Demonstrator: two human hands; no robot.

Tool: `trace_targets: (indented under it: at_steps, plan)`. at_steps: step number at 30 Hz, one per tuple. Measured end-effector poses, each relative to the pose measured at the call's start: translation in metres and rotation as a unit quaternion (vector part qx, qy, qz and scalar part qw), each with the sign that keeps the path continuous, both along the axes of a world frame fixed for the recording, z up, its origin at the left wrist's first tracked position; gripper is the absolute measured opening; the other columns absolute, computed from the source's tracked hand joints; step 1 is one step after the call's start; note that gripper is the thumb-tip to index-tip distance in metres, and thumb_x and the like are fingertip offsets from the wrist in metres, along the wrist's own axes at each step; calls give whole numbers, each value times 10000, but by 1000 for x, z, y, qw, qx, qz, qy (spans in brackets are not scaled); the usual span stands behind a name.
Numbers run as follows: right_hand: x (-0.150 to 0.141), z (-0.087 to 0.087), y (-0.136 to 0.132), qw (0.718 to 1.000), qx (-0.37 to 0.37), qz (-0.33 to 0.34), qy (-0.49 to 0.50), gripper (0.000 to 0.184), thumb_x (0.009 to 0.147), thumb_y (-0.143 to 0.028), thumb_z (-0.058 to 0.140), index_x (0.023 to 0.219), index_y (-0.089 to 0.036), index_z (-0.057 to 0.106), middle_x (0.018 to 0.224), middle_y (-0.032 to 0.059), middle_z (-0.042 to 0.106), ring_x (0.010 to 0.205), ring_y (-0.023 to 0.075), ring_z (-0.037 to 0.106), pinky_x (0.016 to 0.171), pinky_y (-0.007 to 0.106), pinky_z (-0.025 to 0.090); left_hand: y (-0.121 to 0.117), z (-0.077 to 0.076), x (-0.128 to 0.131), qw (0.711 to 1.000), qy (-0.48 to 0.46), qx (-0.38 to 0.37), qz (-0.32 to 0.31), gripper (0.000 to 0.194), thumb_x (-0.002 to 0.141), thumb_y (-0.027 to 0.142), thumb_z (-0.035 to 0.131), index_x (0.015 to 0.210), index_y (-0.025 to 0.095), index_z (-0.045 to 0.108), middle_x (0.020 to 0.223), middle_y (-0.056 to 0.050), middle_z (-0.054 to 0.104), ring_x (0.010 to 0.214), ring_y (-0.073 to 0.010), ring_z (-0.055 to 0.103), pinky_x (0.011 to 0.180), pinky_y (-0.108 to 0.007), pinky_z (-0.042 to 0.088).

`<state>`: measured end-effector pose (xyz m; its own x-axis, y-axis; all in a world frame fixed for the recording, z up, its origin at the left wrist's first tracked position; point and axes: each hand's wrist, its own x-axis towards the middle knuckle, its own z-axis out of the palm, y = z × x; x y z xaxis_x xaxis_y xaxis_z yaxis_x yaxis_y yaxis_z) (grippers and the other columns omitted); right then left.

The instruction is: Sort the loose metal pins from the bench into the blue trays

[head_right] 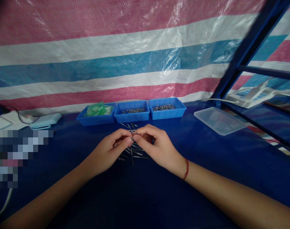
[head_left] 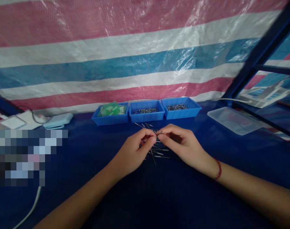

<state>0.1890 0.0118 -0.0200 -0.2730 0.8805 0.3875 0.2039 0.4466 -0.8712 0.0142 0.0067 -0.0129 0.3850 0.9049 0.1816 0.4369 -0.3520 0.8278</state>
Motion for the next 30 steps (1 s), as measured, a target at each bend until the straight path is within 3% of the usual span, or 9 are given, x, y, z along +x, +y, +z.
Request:
trace_targets:
  at_steps: [8, 15, 23, 30]
  plan:
    - [0, 0, -1, 1000, 4, 0, 3, 123, 822, -284, 579, 808, -181, 645, 800, 44, 630, 734, 159, 598, 645, 302, 477, -2, 1, 2, 999, -18, -32, -8, 204, 882, 313, 485, 1015, 197, 588, 920, -17, 655, 828, -162, 608, 736, -270, 457]
    - [0, 0, -2, 1000, 27, -6, -4, 96, 817, -271, 584, 831, -196, 643, 811, 39, 637, 721, 154, 600, 605, 291, 480, -2, 0, 5, 999, -10, -27, -15, 182, 886, 279, 467, 967, 188, 601, 899, -21, 652, 834, -168, 609, 753, -281, 464]
    - [0, -1, -2, 999, 39, -8, -5, 81, 811, -255, 583, 833, -198, 636, 804, 36, 624, 706, 148, 581, 584, 283, 459, -1, -3, 4, 1000, -6, -9, 15, 142, 865, 269, 502, 947, 196, 591, 897, -21, 650, 819, -167, 612, 734, -286, 475]
    - [0, -4, -2, 1000, 4, -24, -1, 82, 809, -264, 578, 805, -184, 592, 701, -5, 546, 573, 101, 482, 527, 248, 397, -2, 3, 4, 998, -8, 27, 55, 102, 850, 261, 535, 912, 193, 576, 899, -15, 647, 814, -161, 618, 739, -281, 470]
